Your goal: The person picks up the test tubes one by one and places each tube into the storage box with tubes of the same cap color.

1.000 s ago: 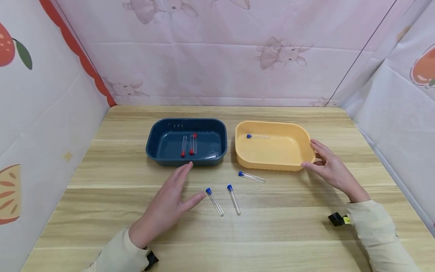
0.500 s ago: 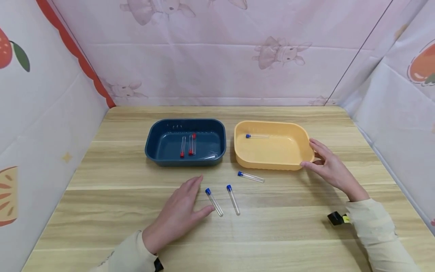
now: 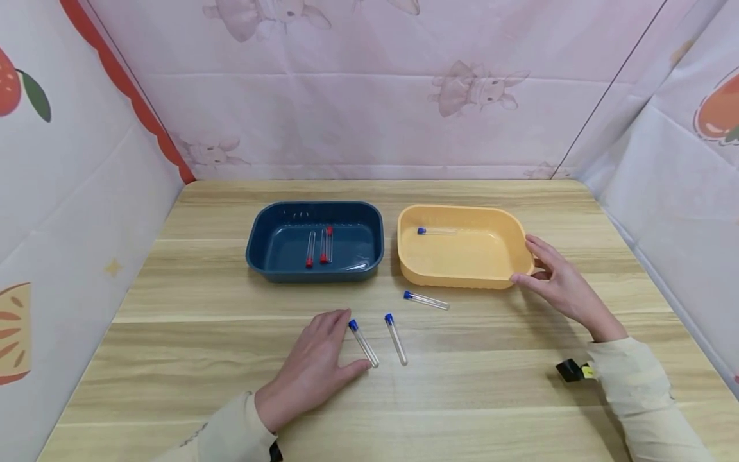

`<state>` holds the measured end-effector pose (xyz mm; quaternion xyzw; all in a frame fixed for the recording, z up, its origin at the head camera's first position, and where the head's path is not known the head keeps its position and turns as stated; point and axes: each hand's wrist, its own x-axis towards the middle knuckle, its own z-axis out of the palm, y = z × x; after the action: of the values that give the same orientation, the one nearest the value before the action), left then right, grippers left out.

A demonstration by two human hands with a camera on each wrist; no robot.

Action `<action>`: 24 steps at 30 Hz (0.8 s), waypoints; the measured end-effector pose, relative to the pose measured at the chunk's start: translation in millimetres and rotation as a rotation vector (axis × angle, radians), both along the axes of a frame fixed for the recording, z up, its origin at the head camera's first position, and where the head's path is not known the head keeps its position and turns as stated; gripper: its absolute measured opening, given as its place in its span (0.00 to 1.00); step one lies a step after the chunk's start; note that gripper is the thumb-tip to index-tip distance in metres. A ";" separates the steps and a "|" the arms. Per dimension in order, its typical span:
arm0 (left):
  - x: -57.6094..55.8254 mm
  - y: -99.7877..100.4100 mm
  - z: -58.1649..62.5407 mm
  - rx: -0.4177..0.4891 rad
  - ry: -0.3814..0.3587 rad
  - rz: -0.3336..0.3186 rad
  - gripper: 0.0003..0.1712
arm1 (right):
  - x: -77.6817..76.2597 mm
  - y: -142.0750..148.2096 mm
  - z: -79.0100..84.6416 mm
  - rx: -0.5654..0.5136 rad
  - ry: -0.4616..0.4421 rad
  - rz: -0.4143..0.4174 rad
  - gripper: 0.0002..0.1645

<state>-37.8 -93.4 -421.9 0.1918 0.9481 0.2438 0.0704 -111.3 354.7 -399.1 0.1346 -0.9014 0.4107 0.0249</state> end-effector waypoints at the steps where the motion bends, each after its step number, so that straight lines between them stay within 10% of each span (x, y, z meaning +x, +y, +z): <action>1: 0.2 0.2 0.0 -0.005 0.000 -0.001 0.53 | -0.1 0.0 0.1 -0.001 -0.001 0.001 0.47; 24: -4.7 19.0 -2.2 -0.166 -0.016 0.047 0.66 | -1.0 1.6 -0.2 0.000 -0.005 -0.001 0.47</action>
<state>-42.5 -74.4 -424.1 0.1610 0.9687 0.1675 0.0877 -112.2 356.3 -399.3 0.1332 -0.9015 0.4112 0.0228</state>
